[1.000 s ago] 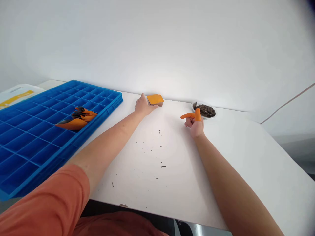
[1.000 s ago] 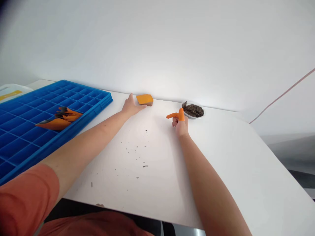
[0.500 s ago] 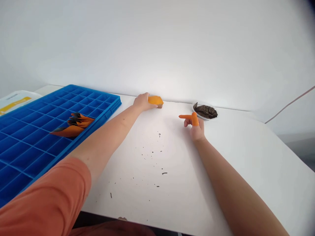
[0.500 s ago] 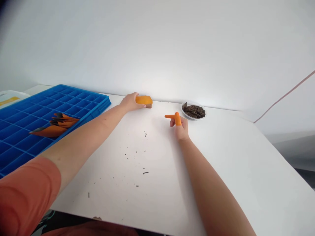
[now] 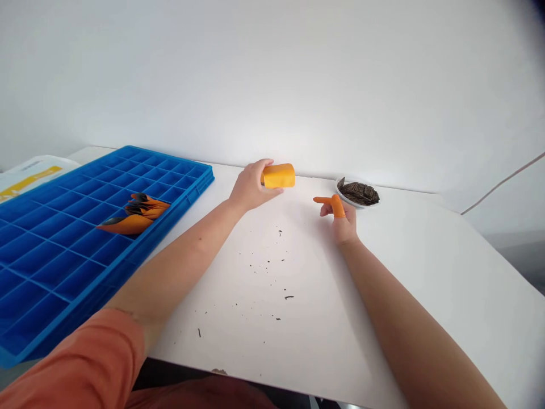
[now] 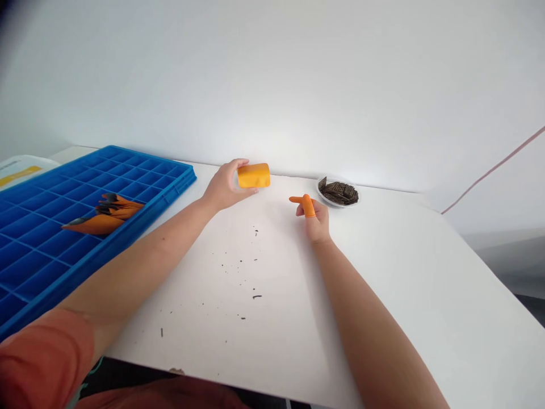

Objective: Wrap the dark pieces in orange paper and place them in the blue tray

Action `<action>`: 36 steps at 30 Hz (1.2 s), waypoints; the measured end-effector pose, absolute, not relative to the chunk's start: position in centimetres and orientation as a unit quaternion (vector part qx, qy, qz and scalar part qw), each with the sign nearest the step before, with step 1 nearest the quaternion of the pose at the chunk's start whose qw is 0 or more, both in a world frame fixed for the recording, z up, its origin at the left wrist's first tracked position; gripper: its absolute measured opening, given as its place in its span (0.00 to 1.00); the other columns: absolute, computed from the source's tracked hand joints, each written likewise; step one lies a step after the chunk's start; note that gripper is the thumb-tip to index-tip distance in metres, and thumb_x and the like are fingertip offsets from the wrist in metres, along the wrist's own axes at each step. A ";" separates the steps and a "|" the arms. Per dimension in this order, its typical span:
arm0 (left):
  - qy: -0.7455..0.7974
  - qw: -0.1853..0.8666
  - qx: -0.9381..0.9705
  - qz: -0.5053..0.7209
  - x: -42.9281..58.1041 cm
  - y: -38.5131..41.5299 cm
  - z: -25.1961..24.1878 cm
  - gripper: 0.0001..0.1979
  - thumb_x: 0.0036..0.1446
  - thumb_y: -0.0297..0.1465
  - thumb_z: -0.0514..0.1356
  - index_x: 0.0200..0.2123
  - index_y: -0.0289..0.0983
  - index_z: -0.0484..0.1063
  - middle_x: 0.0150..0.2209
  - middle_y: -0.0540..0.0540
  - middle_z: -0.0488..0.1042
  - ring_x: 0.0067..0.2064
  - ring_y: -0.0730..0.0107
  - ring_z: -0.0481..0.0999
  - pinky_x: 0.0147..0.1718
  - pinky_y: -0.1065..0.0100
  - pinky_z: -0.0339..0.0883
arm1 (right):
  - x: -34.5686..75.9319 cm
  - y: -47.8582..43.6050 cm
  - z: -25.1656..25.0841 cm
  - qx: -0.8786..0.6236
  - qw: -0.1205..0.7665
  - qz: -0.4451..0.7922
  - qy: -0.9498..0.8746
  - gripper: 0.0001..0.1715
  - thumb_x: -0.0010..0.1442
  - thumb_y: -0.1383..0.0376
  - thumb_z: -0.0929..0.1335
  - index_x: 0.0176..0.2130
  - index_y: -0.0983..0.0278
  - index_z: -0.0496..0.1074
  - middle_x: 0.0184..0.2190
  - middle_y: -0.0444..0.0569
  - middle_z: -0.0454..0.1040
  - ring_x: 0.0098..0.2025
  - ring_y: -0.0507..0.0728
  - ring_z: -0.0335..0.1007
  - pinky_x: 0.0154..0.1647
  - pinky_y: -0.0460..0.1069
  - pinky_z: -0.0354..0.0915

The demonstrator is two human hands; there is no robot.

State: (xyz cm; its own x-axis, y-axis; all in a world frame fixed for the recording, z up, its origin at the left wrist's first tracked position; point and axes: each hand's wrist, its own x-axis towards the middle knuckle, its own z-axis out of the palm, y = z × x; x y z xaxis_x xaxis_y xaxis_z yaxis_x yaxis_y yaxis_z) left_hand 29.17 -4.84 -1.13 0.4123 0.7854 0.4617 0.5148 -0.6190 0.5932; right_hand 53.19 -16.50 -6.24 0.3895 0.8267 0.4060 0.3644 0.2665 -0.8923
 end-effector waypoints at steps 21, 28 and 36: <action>0.227 0.300 0.860 0.344 29.2 -10.7 -1.1 0.46 0.49 0.42 0.72 0.68 0.45 0.58 0.68 0.39 0.66 0.65 0.49 0.70 0.60 0.50 0.67 | 50.2 -17.2 -4.3 -0.480 0.623 0.479 -0.389 0.29 0.48 0.53 0.82 0.49 0.51 0.79 0.39 0.41 0.84 0.41 0.55 0.81 0.49 0.55 0.75; 0.185 0.486 0.783 0.342 29.2 -10.9 0.1 0.42 0.49 0.42 0.74 0.65 0.46 0.65 0.64 0.39 0.70 0.45 0.64 0.80 0.42 0.60 0.73 | 50.2 -17.4 -4.3 -0.456 0.615 0.493 -0.414 0.25 0.52 0.50 0.79 0.50 0.47 0.79 0.49 0.41 0.83 0.49 0.56 0.80 0.51 0.55 0.76; 0.188 0.615 0.704 0.301 29.2 -9.3 -0.2 0.29 0.56 0.46 0.70 0.57 0.40 0.74 0.46 0.42 0.82 0.35 0.71 0.82 0.33 0.68 0.69 | 50.8 -17.5 -4.0 -0.459 0.613 0.496 -0.409 0.26 0.51 0.52 0.80 0.50 0.47 0.79 0.46 0.40 0.84 0.46 0.55 0.79 0.47 0.53 0.76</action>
State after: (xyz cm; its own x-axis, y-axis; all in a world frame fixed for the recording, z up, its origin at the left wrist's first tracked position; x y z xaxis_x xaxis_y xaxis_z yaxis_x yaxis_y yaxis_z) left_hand 29.17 -9.30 -0.17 0.7477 0.6353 0.1933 -0.1057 -0.1735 0.9791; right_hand 50.81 -17.46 -4.00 0.1724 0.9840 0.0456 -0.2328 0.0857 -0.9687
